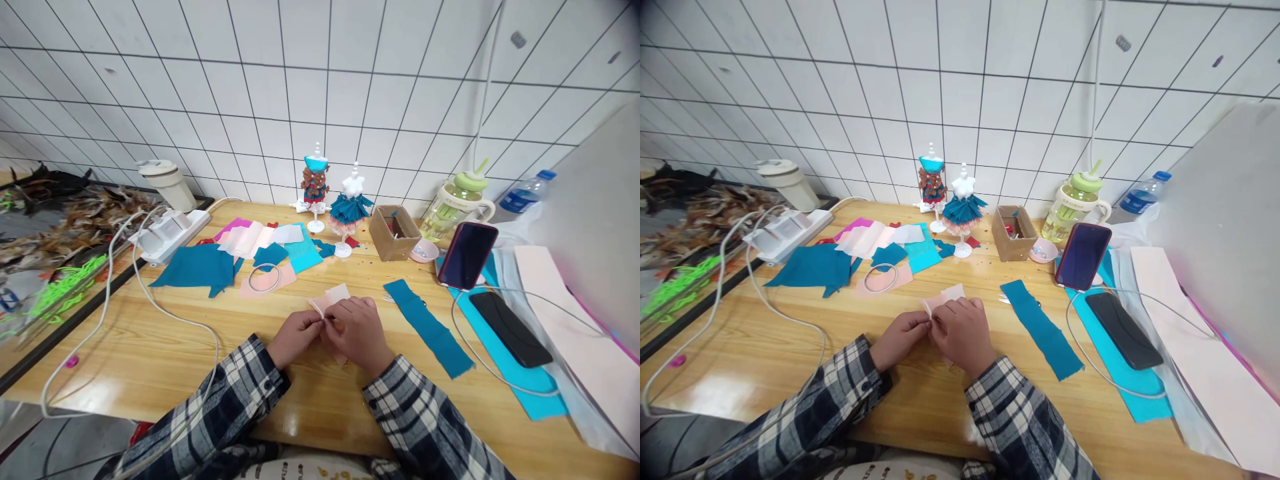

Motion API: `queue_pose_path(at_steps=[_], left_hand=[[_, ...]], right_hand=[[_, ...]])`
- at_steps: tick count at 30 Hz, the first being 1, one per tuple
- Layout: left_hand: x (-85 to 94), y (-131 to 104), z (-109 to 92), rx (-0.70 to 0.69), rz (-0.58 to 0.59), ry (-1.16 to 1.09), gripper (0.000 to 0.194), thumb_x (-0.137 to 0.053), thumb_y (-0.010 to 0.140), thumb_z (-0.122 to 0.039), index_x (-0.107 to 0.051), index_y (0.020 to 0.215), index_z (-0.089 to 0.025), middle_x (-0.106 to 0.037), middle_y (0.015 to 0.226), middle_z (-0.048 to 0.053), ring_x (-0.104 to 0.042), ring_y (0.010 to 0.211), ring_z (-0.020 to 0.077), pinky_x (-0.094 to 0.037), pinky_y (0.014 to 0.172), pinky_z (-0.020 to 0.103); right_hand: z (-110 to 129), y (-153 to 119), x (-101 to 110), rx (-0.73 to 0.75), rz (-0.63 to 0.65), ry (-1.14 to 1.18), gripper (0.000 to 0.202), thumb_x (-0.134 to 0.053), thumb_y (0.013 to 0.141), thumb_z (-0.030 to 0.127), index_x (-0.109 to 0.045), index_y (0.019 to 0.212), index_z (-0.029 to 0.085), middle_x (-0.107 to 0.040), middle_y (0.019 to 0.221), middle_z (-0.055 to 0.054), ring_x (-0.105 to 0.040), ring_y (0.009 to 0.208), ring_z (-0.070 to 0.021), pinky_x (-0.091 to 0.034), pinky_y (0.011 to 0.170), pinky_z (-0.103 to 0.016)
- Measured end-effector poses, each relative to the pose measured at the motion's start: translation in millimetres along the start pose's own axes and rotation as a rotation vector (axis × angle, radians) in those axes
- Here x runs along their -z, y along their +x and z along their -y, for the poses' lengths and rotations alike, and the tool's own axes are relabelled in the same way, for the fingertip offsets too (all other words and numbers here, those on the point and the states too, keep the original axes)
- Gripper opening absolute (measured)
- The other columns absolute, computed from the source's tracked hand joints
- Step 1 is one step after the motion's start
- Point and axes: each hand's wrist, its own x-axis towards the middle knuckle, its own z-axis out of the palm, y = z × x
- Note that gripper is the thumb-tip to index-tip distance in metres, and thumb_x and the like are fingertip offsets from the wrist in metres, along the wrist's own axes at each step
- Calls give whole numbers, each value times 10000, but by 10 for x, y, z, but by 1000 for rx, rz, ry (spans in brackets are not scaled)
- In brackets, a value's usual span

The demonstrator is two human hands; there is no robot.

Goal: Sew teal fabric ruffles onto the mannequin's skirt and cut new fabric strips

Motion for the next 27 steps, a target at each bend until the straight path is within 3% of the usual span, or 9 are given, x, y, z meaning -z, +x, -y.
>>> queue_pose_path(at_steps=[9,27], left_hand=[[-1,-18,-33,-67,28,93,321,-433,862,-338,-629,693,-148,-586,660,6,-508,664,149,-392,633,248],[-17,-31,-15,-105,87,118,258,-410,799,-275,-404,564,-168,-376,555,-34,-386,583,115,-278,557,241]], right_hand=[[-55,45,-40,-192,60,279,48,-612,745,186,-585,716,213,-606,680,20,-532,694,-148,-332,662,-275],[-108,40,-59,-282,103,472,54,-552,686,162,-551,647,200,-529,596,41,-466,581,-111,-317,554,-232]])
